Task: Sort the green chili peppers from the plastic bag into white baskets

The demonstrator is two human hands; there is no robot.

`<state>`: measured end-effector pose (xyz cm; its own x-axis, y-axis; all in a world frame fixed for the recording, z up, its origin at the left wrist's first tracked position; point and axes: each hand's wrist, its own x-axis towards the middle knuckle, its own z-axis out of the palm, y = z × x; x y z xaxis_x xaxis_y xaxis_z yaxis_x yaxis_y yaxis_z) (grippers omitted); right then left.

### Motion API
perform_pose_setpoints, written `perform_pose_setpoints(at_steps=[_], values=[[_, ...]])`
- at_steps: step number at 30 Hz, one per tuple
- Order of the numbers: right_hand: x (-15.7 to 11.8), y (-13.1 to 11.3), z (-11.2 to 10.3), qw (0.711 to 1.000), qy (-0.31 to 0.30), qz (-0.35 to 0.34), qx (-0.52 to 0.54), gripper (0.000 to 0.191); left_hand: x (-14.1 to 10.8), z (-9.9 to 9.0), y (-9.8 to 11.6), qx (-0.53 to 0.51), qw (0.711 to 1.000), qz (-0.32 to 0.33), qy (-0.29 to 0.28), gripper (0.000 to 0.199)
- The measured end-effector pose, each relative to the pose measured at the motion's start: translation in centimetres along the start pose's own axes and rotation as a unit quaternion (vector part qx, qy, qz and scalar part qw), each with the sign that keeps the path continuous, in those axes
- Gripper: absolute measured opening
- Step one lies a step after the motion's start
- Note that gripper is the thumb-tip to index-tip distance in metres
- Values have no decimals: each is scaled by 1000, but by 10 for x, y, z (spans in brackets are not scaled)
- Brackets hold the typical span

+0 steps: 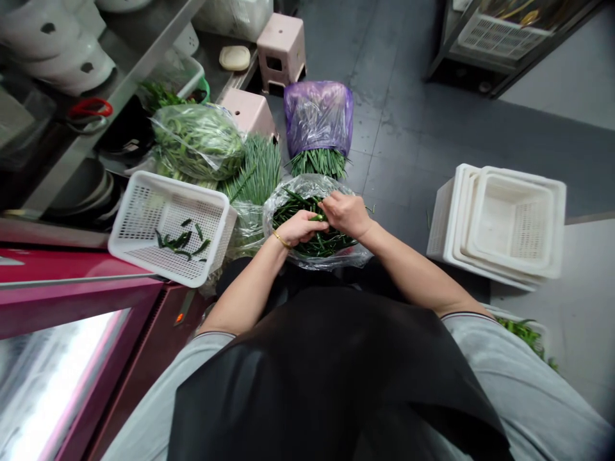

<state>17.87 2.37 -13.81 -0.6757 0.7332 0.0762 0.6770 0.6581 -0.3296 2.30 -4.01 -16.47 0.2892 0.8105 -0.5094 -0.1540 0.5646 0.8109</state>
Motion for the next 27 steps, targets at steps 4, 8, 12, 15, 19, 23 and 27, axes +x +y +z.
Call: perform_pose_setpoints(at_steps=[4,8,12,15,19,23,27], values=[[-20,3,6,994,-49,0,-98,43,-14,-12,-11,-47,999,-15,-7,43],[-38,2,16,975,-174,-70,-116,33,-26,-32,-18,-150,987,46,37,47],[-34,8,19,969,-219,-72,-84,22,-34,-39,-19,-200,973,94,65,47],[-21,13,4,991,-131,-11,38,19,-32,-28,-15,-146,980,117,61,40],[-9,6,-15,980,-68,11,187,22,-14,0,-4,-50,986,150,49,37],[-17,-2,-17,999,8,32,38,28,-2,13,1,-27,988,123,88,35],[-40,6,-17,994,-81,34,-69,35,-16,-10,0,-86,986,97,105,38]])
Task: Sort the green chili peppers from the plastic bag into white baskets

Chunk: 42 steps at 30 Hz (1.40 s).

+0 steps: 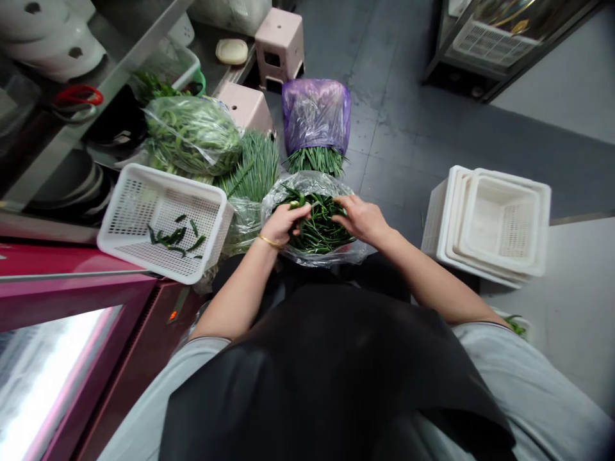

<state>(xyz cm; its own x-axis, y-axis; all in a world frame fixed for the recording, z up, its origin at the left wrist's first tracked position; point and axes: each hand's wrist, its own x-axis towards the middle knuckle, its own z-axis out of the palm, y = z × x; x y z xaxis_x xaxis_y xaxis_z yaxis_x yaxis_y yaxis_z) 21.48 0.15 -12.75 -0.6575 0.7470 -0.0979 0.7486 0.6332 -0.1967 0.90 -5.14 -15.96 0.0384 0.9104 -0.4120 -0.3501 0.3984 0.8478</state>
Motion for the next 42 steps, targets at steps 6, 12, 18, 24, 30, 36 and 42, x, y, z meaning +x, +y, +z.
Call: perform_pose_setpoints(at_steps=[6,12,18,24,30,36,42], values=[[1,-13,33,973,-127,0,190,47,-9,-23,9,-41,999,9,-24,42],[18,-33,27,927,-135,-28,348,16,-16,-22,15,-80,996,26,-28,36],[-50,0,-102,872,22,-43,486,21,-53,-60,19,-214,976,32,-25,11],[-38,-30,-43,995,-43,-28,85,27,-89,-75,-7,-324,944,-37,47,6],[15,-49,35,989,-110,-72,-63,28,-122,-76,-31,-313,948,-40,48,2],[-20,-31,-86,991,55,-56,110,17,-128,-78,-46,-281,959,-27,26,24],[-112,-40,-144,936,109,-43,331,11,-110,-70,-42,-140,988,29,60,30]])
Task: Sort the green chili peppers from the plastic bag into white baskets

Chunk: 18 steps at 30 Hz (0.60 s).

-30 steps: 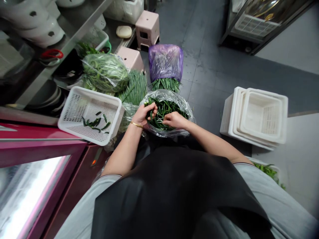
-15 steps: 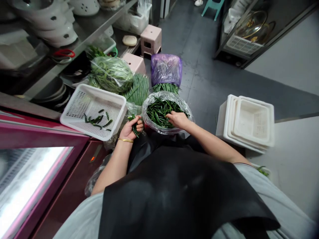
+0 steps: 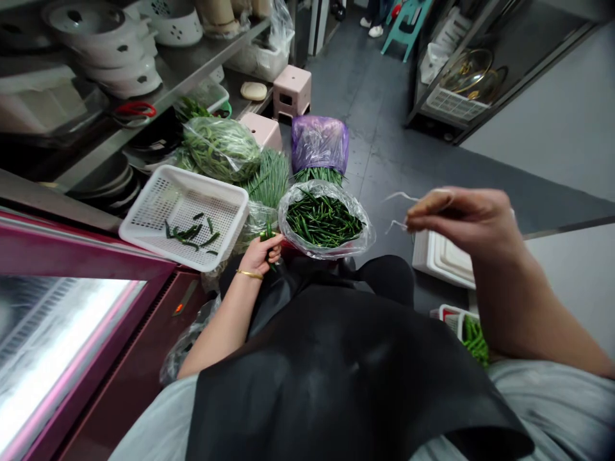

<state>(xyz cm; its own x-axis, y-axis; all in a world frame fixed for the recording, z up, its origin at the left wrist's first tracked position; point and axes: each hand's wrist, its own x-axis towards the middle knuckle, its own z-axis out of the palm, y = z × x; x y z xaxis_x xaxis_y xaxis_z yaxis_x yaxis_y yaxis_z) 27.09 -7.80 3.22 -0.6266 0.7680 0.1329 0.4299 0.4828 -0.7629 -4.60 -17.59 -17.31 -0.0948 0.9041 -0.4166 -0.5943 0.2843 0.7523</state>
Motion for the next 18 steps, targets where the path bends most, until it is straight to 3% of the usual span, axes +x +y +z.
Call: perform_pose_setpoints(at_steps=[2,3,4,5,7,10,11,13,15,18], values=[[-18,16,22,983,-176,42,26,16,16,8,7,114,992,50,36,28],[-22,27,37,959,-278,62,-4,20,26,13,11,175,980,84,54,27],[-22,39,54,923,-369,76,-76,21,37,18,16,232,963,117,71,25],[-17,50,70,901,-388,85,-174,19,48,23,21,280,946,143,84,23],[4,65,100,873,-356,72,-325,22,67,33,29,333,922,171,97,19],[52,74,138,887,-209,13,-412,31,79,43,35,320,927,173,87,19],[68,77,150,886,-187,-1,-424,38,79,45,35,310,932,169,83,21],[94,86,168,876,-205,-20,-436,41,79,45,33,301,937,158,83,24],[112,101,177,876,-232,-21,-423,32,79,44,31,309,934,154,90,25],[126,122,163,928,-173,-5,-329,30,89,47,29,349,919,165,85,24]])
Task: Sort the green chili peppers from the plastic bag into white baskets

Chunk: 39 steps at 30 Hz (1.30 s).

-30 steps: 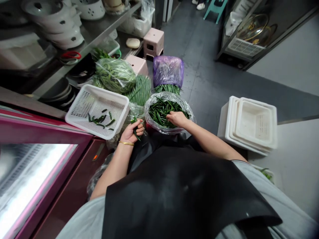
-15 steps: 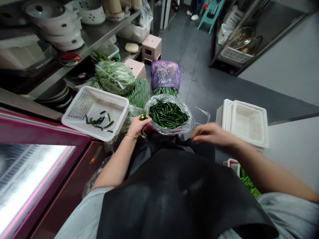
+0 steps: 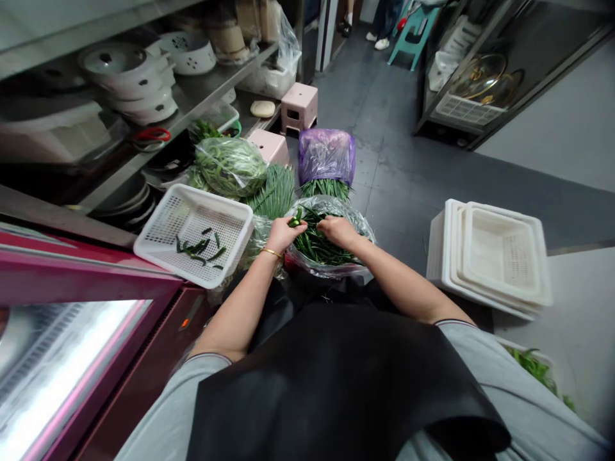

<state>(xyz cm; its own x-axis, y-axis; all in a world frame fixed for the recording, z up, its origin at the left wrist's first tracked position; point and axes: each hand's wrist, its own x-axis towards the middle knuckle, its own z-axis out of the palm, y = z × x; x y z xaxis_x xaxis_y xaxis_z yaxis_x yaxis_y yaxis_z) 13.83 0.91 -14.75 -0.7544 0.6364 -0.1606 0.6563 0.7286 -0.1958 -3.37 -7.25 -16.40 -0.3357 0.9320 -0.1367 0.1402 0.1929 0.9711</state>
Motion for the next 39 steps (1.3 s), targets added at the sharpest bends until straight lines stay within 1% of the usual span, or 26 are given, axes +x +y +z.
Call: perform_pose_setpoints(at_steps=[2,3,6,7,8,9,10,11,12,14,15,17,19,20,21,23,24,26,27,28,29,31,33,34,36,39], values=[[-1,19,-12,990,45,20,136,25,8,10,2,19,1000,12,-20,24],[-4,28,-20,974,51,26,217,24,12,17,4,18,999,13,-38,26],[-14,42,-39,901,52,9,431,35,18,35,10,-20,995,-1,-102,30],[-19,43,-43,883,48,-9,468,39,18,38,10,-34,993,-3,-113,31],[-23,43,-45,877,27,-31,479,42,18,38,10,-46,993,-1,-108,31],[-27,41,-45,886,-13,-51,461,44,18,36,9,-53,994,4,-90,31],[-30,38,-43,905,-62,-64,415,44,18,31,7,-53,997,13,-63,30],[-33,33,-39,931,-101,-67,344,45,18,25,4,-43,998,22,-36,29],[-33,27,-33,957,-118,-57,260,46,19,18,2,-22,999,30,-15,27],[-28,12,-18,992,-79,-20,95,47,19,6,-3,47,998,42,-2,22],[-22,4,-9,998,-51,-6,33,45,20,3,-5,87,995,45,-8,18],[-6,-8,4,998,-40,-16,-39,36,23,4,-9,157,986,46,-33,9],[9,-10,9,996,-51,-51,-49,31,26,11,-12,207,975,58,-59,7],[15,-6,7,996,-45,-63,-32,29,28,15,-12,224,970,68,-69,6],[19,0,3,997,-30,-71,1,27,29,19,-11,232,966,79,-76,6],[19,18,-10,989,-5,-90,119,24,31,25,-3,208,968,103,-94,7],[16,27,-16,975,3,-106,197,26,31,26,3,175,972,114,-110,9],[6,45,-25,930,17,-136,342,37,30,23,17,98,975,140,-139,18],[0,51,-26,912,25,-136,385,42,29,20,22,67,975,153,-147,22],[-5,55,-24,909,38,-125,396,45,27,16,26,45,975,160,-145,25],[-10,57,-20,919,55,-106,375,45,26,12,27,28,978,159,-131,27],[-15,54,-8,962,71,-74,254,38,24,6,21,-13,989,123,-86,29],[-13,45,7,992,43,-75,93,30,21,4,10,-61,996,55,-47,32],[-9,40,13,996,16,-85,23,28,20,4,4,-78,996,24,-40,34],[-2,34,16,991,-38,-105,-71,31,18,8,-4,-86,995,-10,-46,38],[2,39,-3,985,-81,-113,-102,30,17,12,-6,-69,996,-24,-47,38]])
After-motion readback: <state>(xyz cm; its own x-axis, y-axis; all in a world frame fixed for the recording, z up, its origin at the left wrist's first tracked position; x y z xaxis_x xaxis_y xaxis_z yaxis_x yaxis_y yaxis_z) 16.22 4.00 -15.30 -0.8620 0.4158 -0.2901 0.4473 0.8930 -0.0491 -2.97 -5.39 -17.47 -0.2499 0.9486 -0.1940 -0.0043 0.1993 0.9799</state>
